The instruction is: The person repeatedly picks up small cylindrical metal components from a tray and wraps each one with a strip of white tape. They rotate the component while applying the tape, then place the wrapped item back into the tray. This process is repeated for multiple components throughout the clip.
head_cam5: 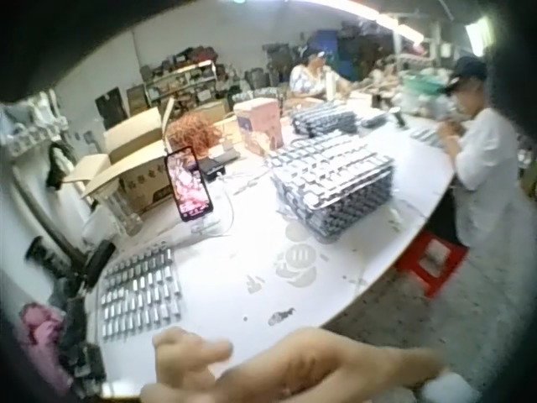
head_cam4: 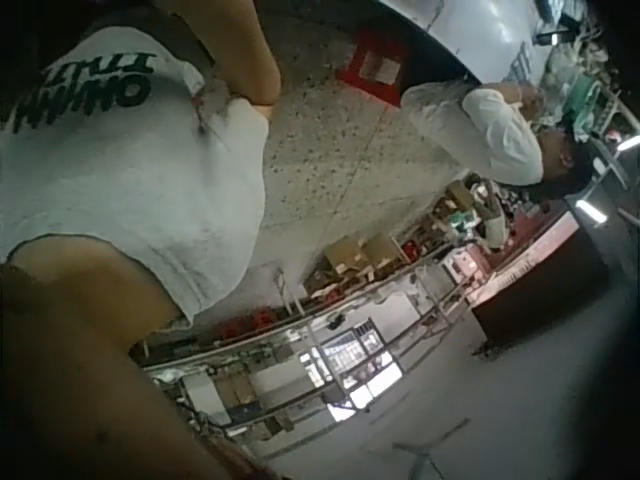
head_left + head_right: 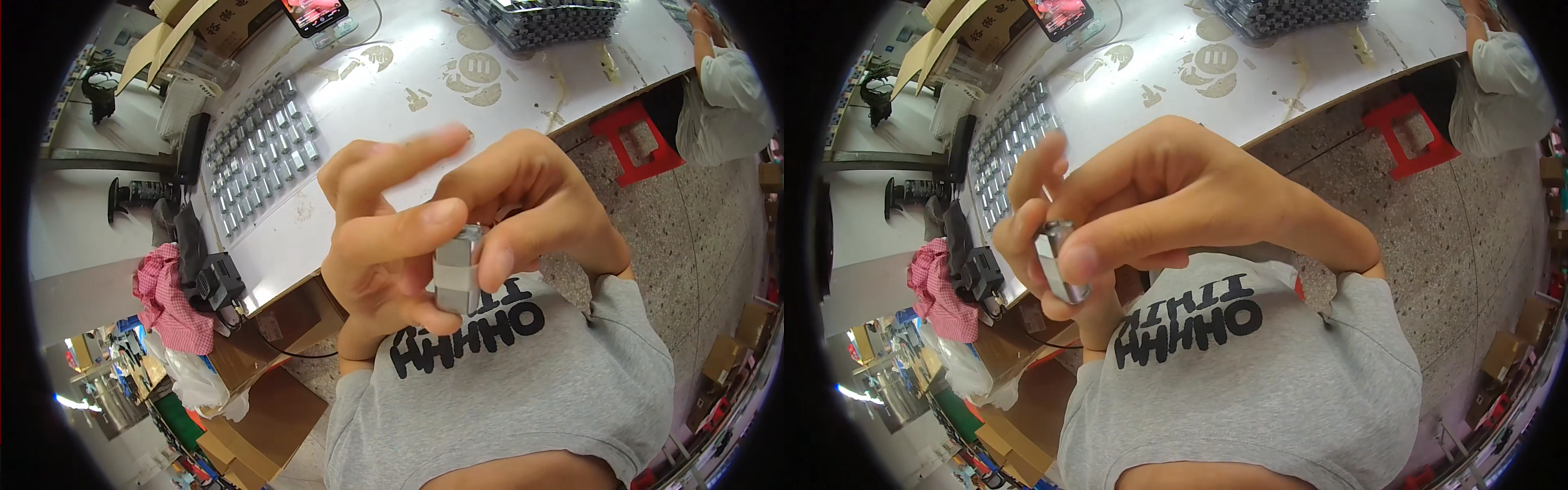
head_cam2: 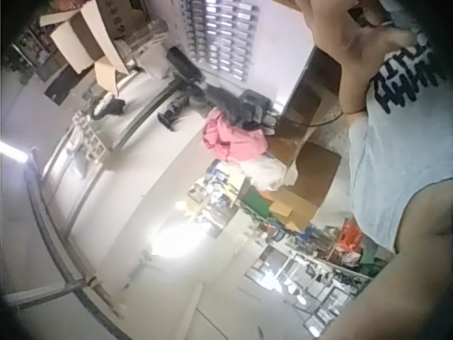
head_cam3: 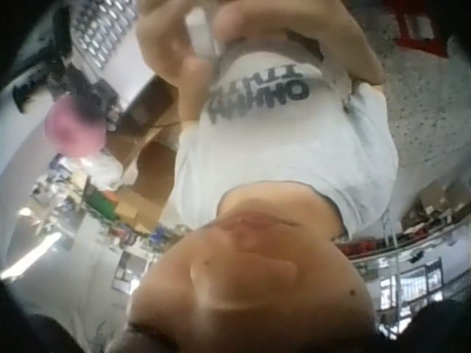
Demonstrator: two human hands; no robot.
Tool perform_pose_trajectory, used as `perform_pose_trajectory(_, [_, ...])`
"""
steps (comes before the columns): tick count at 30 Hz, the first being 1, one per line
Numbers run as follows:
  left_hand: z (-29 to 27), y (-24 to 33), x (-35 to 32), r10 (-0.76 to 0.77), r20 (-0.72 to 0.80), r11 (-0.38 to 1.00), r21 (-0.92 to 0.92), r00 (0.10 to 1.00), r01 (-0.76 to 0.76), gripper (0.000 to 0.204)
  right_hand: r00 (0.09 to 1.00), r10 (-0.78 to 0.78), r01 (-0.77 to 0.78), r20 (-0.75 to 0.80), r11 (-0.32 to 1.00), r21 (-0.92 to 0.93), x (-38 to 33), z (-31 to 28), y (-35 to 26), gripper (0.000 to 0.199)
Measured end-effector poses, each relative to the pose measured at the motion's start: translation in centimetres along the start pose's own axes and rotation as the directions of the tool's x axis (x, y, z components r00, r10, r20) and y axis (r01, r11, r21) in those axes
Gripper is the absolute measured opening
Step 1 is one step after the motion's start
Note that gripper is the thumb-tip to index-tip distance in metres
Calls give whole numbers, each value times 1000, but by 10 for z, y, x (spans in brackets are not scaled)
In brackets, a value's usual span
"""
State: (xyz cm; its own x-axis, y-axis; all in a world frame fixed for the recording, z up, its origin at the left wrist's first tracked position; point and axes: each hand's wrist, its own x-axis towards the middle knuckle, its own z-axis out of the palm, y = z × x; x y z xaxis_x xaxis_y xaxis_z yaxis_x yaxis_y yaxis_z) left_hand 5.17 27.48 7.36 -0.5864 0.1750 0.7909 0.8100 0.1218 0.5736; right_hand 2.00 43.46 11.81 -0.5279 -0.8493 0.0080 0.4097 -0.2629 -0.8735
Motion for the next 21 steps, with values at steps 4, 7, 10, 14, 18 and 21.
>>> perform_pose_trajectory(4, [-11, 4, 8, -80, 46, 956, 286, 996, 64, 55, 978, -182, 176, -105, 983, -59, 8, -7, 8, 19])
perform_pose_trajectory(7, [-18, 13, 16, -140, 83, 893, 442, 987, 89, 52, 960, -195, 166, -202, 974, -152, 12, -16, 5, 25])
perform_pose_trajectory(10, [-18, 12, 25, -111, 99, 859, 510, 989, 45, 55, 950, -233, 158, -207, 933, -324, 18, -22, 6, 24])
perform_pose_trajectory(14, [-18, 4, 32, -136, 137, 826, 563, 981, 36, 55, 952, -234, 124, -200, 886, -446, 23, -30, 1, 20])
perform_pose_trajectory(18, [-18, -5, 33, -163, 85, 879, 464, 983, 106, 51, 976, -41, -22, -212, 959, -284, 19, -33, -14, 15])
perform_pose_trajectory(21, [-17, -10, 29, -215, 35, 914, 359, 976, 189, 51, 973, -44, -15, -227, 968, -249, 17, -37, -12, 13])
